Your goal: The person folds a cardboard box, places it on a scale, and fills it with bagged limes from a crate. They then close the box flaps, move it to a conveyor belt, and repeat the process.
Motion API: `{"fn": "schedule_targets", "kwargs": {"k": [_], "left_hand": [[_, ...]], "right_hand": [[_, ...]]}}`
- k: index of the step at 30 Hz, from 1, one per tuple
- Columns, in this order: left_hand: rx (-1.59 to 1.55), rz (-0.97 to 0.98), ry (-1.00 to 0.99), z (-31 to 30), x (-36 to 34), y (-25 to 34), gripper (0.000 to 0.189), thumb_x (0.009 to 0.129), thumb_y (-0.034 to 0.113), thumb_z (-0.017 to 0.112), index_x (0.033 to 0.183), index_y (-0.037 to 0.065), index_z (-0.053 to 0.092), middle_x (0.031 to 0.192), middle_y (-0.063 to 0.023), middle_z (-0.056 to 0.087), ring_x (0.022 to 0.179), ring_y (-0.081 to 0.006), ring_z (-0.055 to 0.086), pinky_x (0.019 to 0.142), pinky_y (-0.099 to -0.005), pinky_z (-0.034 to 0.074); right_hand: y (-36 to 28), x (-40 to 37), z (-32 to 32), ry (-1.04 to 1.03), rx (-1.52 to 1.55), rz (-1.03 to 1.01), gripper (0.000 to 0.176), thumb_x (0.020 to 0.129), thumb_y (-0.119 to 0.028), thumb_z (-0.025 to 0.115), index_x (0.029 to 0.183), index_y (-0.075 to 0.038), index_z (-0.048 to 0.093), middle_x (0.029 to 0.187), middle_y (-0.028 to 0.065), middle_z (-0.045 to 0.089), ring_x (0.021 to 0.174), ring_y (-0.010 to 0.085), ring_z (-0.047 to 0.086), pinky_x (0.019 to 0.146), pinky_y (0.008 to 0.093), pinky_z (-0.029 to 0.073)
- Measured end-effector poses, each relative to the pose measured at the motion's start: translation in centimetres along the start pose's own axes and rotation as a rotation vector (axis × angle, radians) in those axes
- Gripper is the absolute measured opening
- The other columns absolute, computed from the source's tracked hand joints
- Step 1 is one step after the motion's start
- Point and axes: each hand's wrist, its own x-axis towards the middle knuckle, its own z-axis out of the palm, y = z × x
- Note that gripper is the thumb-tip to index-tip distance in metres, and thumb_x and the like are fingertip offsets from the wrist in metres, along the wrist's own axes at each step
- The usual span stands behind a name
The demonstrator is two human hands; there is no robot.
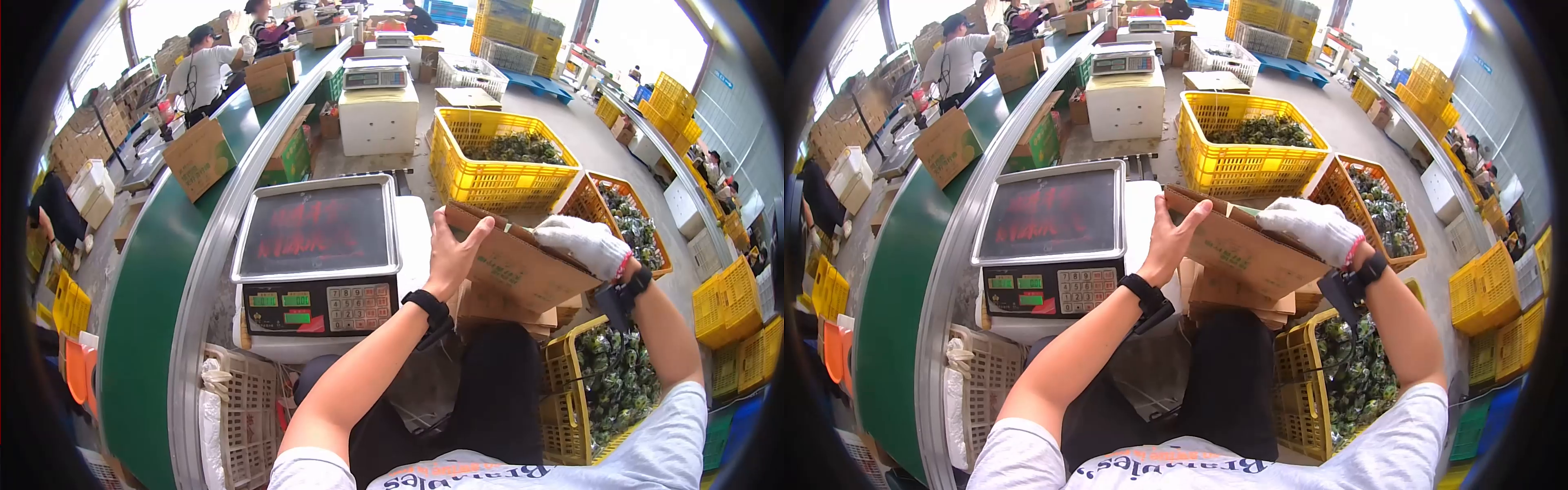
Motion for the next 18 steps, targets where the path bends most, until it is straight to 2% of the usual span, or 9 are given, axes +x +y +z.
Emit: {"fn": "schedule_targets", "kwargs": {"k": [3, 7, 10, 12, 13, 14, 15, 17, 18], "left_hand": [[0.075, 0.074, -0.04, -0.3, 0.0, -0.5, 0.081, 0.083, 0.048, 0.079, 0.144, 0.008, 0.043, 0.135, -0.0252, 0.055, 0.126, -0.0391, 0.055, 0.106, -0.0453, 0.045], [0.308, 0.311, -0.157, -0.1, -2.2, 2.6, 0.081, 0.081, 0.045, 0.08, 0.149, 0.021, 0.045, 0.142, -0.0206, 0.054, 0.132, -0.0404, 0.052, 0.108, -0.0459, 0.045], [0.459, 0.366, -0.309, -0.7, -2.3, 3.6, 0.074, 0.082, 0.046, 0.08, 0.143, 0.016, 0.052, 0.144, -0.0192, 0.053, 0.132, -0.0383, 0.053, 0.108, -0.0471, 0.046], [0.465, 0.56, -0.217, -0.5, -2.2, 2.4, 0.069, 0.083, 0.046, 0.079, 0.138, 0.01, 0.057, 0.145, -0.019, 0.054, 0.131, -0.037, 0.054, 0.108, -0.0469, 0.046], [0.421, 0.674, -0.171, -0.4, -2.3, 2.3, 0.073, 0.085, 0.048, 0.078, 0.142, 0.008, 0.054, 0.142, -0.0178, 0.057, 0.132, -0.037, 0.054, 0.113, -0.047, 0.041], [0.423, 0.734, -0.134, -0.1, -2.2, 1.5, 0.073, 0.085, 0.047, 0.078, 0.142, 0.009, 0.053, 0.141, -0.0188, 0.057, 0.133, -0.0376, 0.053, 0.113, -0.0469, 0.041], [0.377, 0.742, -0.134, 0.1, -2.2, 1.2, 0.075, 0.084, 0.045, 0.079, 0.144, 0.008, 0.052, 0.139, -0.0203, 0.058, 0.129, -0.0391, 0.054, 0.11, -0.0471, 0.043], [0.356, 0.742, -0.223, -0.1, -1.9, 1.3, 0.07, 0.078, 0.04, 0.083, 0.133, 0.006, 0.057, 0.126, -0.0141, 0.065, 0.115, -0.0346, 0.061, 0.102, -0.0449, 0.047], [0.356, 0.727, -0.307, 0.0, -1.6, 1.3, 0.067, 0.076, 0.039, 0.084, 0.128, 0.006, 0.059, 0.12, -0.011, 0.068, 0.11, -0.0325, 0.062, 0.098, -0.0441, 0.049]], "right_hand": [[-2.1, 2.3, -1.9, 0.072, 0.14, 0.507, 0.039, 0.101, -0.044, 0.054, 0.102, -0.008, 0.07, 0.096, 0.0143, 0.069, 0.096, 0.0309, 0.067, 0.083, 0.0404, 0.051], [-2.0, 3.3, -1.6, 0.371, -0.111, 0.307, 0.039, 0.098, -0.041, 0.062, 0.089, -0.004, 0.068, 0.086, 0.0192, 0.067, 0.085, 0.0378, 0.066, 0.073, 0.0455, 0.049], [-2.7, 3.9, -1.3, 0.401, -0.168, 0.253, 0.035, 0.096, -0.04, 0.062, 0.086, -0.007, 0.068, 0.083, 0.0177, 0.068, 0.083, 0.0394, 0.066, 0.073, 0.0488, 0.05], [-0.5, 3.4, 1.0, 0.619, -0.303, -0.02, 0.017, 0.091, -0.026, 0.07, 0.089, -0.008, 0.068, 0.085, 0.0153, 0.068, 0.086, 0.0372, 0.066, 0.074, 0.0464, 0.051], [0.4, 3.0, 1.7, 0.503, -0.357, 0.045, 0.014, 0.093, -0.017, 0.071, 0.105, -0.008, 0.072, 0.1, 0.01, 0.069, 0.096, 0.0325, 0.064, 0.081, 0.0414, 0.053], [1.4, 2.5, 2.4, 0.476, -0.407, 0.014, 0.017, 0.094, -0.018, 0.07, 0.108, -0.008, 0.071, 0.102, 0.0111, 0.069, 0.099, 0.0324, 0.064, 0.086, 0.0407, 0.053], [-0.1, 2.9, 2.0, 0.419, -0.12, 0.313, 0.021, 0.095, -0.02, 0.069, 0.112, -0.007, 0.07, 0.104, 0.0126, 0.069, 0.101, 0.0336, 0.064, 0.09, 0.0408, 0.052], [4.4, 2.0, 5.1, 0.622, -0.079, 0.258, 0.025, 0.096, -0.026, 0.07, 0.112, -0.007, 0.068, 0.105, 0.0136, 0.068, 0.097, 0.0348, 0.063, 0.09, 0.0403, 0.05], [7.2, 1.4, 6.4, 0.722, -0.204, 0.05, 0.026, 0.099, -0.025, 0.068, 0.115, -0.005, 0.066, 0.099, 0.0098, 0.068, 0.094, 0.0254, 0.062, 0.089, 0.0353, 0.049]]}}
